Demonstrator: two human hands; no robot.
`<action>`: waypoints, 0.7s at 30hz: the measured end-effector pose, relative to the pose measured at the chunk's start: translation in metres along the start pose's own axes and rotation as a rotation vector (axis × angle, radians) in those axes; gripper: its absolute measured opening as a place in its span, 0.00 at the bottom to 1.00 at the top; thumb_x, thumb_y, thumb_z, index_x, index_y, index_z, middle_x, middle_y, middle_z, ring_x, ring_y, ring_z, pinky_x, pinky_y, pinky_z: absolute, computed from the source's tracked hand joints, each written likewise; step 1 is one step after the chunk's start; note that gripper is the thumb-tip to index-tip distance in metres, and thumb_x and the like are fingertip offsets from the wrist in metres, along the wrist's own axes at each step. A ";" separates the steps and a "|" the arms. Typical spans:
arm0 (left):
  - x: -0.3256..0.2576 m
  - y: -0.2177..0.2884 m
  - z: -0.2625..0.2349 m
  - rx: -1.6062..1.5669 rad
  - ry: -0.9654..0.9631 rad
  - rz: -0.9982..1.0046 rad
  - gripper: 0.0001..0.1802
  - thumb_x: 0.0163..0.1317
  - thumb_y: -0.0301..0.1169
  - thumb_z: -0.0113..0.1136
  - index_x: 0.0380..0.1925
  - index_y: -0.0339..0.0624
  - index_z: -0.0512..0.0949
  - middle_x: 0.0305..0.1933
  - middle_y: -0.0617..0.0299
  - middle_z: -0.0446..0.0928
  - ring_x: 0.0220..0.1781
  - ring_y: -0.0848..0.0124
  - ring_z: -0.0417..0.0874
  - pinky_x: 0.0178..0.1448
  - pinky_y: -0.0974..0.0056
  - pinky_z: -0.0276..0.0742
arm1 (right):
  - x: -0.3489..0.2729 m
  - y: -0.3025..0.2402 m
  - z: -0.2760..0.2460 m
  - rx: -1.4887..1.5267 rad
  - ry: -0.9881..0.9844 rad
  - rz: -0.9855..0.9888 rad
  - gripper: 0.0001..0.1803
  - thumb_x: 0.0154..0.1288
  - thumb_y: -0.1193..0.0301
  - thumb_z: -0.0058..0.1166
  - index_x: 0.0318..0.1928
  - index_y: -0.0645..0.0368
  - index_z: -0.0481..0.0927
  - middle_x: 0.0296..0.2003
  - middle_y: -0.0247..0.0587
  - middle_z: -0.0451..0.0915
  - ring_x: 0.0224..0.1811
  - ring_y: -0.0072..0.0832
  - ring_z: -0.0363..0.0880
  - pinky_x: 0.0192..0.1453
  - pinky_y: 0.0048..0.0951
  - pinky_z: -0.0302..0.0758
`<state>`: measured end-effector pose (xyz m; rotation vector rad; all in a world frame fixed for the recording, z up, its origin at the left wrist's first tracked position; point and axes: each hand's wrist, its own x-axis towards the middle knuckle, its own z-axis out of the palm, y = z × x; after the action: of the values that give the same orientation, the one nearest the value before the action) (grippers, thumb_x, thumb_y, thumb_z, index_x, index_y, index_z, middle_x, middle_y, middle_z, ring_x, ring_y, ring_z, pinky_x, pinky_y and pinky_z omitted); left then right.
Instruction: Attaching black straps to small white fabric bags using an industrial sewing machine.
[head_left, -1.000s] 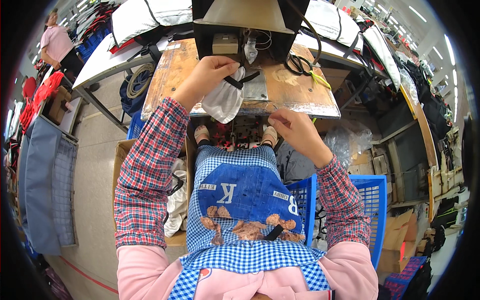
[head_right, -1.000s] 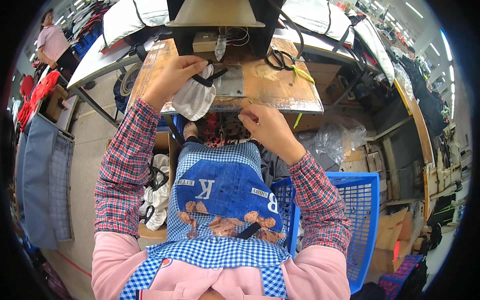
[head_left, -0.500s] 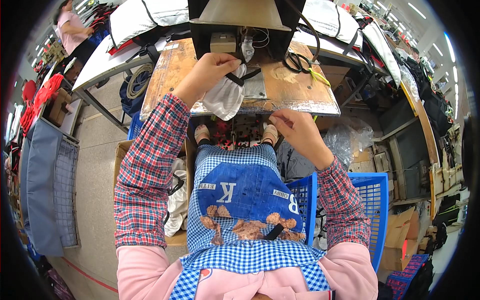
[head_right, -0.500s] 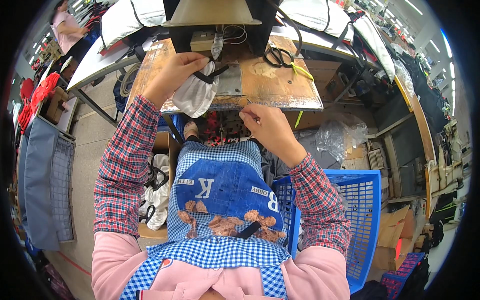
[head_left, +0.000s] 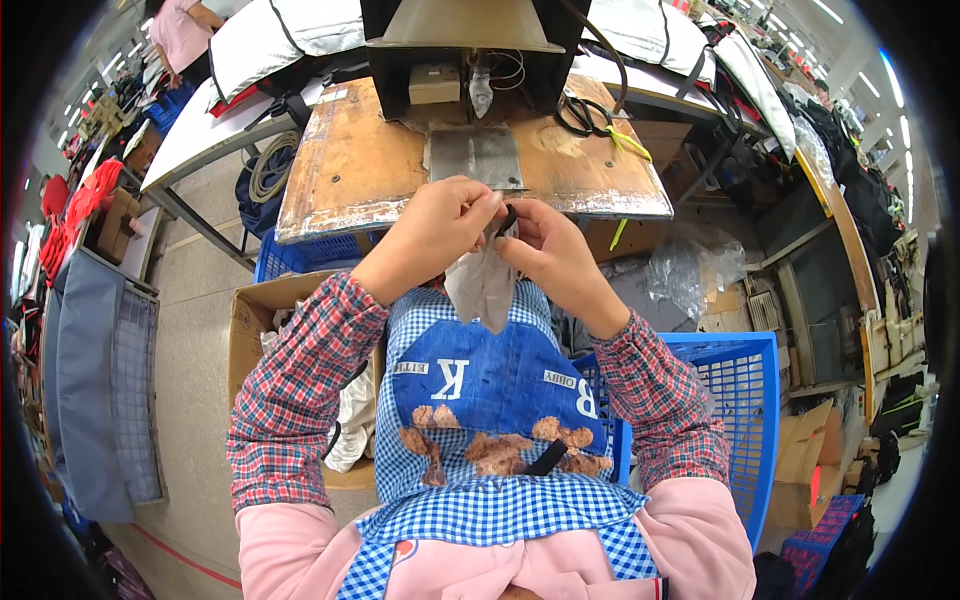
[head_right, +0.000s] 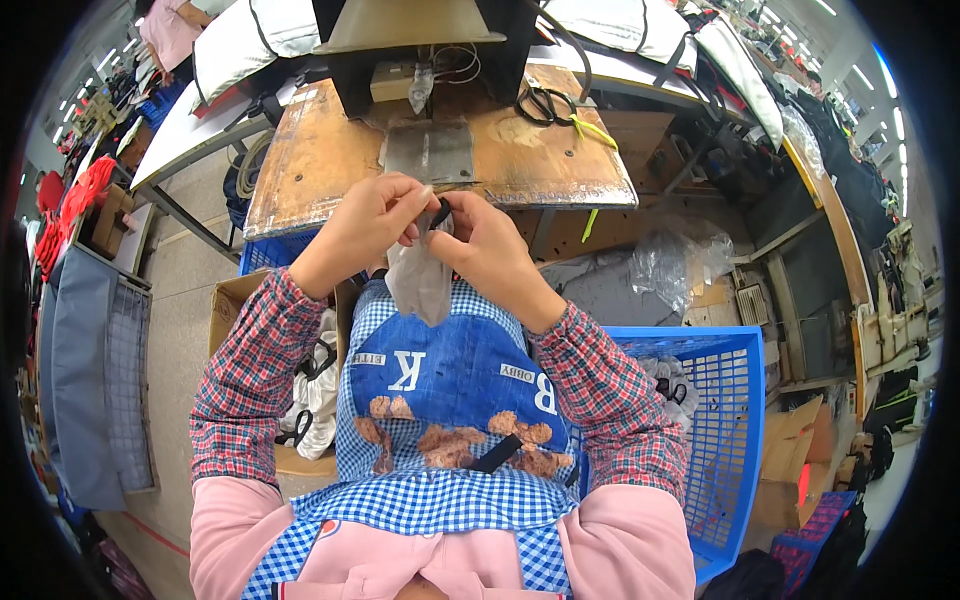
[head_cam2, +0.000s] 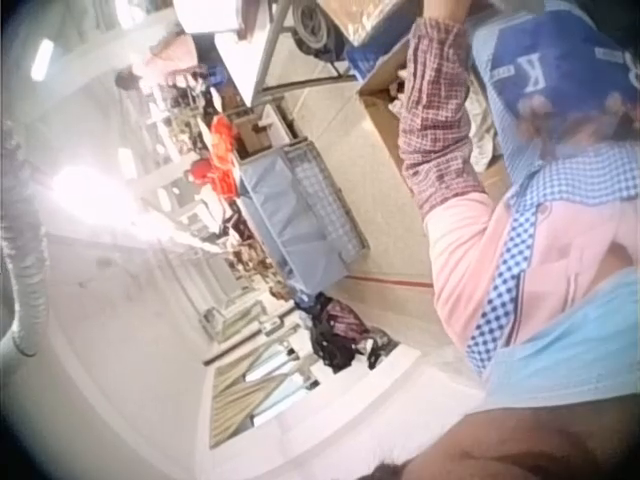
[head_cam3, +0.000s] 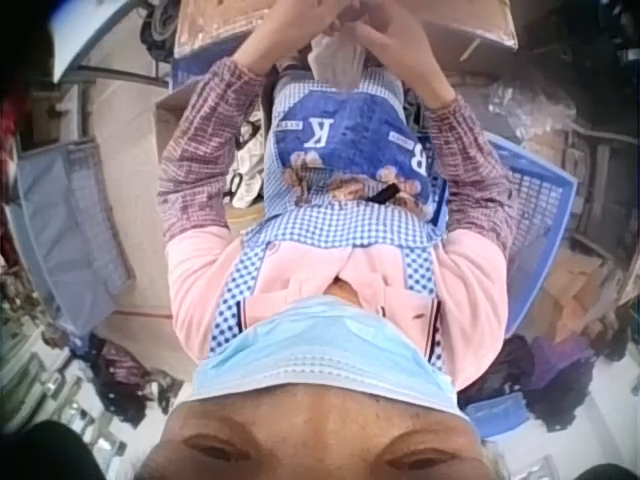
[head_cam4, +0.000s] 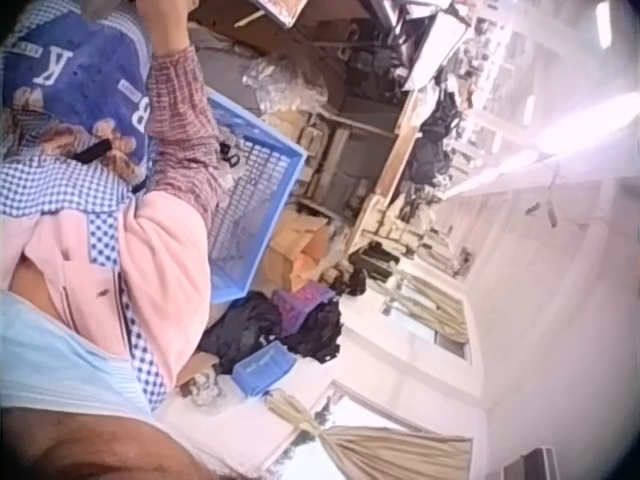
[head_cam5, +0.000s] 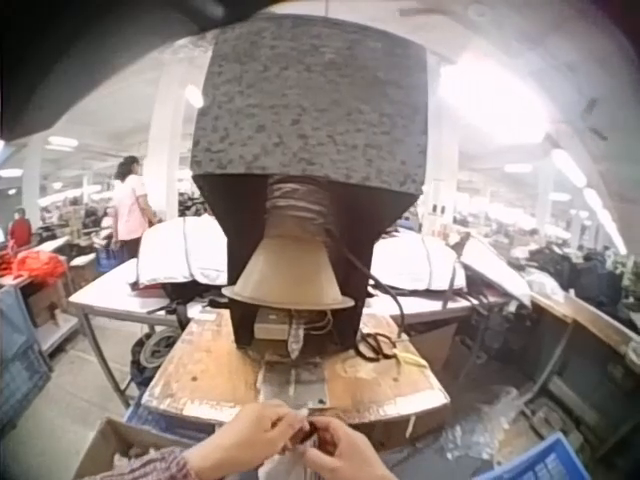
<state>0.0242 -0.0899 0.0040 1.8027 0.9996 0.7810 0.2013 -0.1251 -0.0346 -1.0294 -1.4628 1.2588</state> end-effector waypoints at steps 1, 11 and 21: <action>-0.004 -0.003 -0.001 -0.026 -0.016 0.014 0.13 0.65 0.31 0.52 0.36 0.30 0.78 0.23 0.60 0.76 0.24 0.75 0.75 0.31 0.70 0.73 | 0.001 0.003 -0.002 0.042 -0.021 -0.014 0.22 0.63 0.76 0.50 0.55 0.74 0.67 0.45 0.45 0.79 0.46 0.24 0.78 0.51 0.23 0.75; -0.025 -0.004 -0.020 -0.236 -0.263 -0.205 0.12 0.63 0.29 0.60 0.42 0.33 0.78 0.24 0.73 0.72 0.20 0.85 0.67 0.22 0.79 0.61 | -0.021 -0.013 -0.014 0.214 -0.090 0.154 0.18 0.63 0.78 0.47 0.54 0.69 0.72 0.41 0.36 0.78 0.40 0.15 0.75 0.46 0.15 0.72; -0.020 -0.023 -0.022 -0.615 -0.381 -0.394 0.11 0.62 0.33 0.61 0.39 0.37 0.80 0.21 0.73 0.70 0.19 0.86 0.63 0.21 0.78 0.56 | -0.019 -0.015 -0.009 -0.317 -0.028 -0.285 0.14 0.63 0.72 0.58 0.48 0.64 0.78 0.36 0.37 0.80 0.35 0.21 0.77 0.42 0.22 0.74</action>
<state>-0.0107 -0.0923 -0.0098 1.1170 0.7213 0.4100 0.2143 -0.1433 -0.0217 -0.9651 -1.7986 0.8586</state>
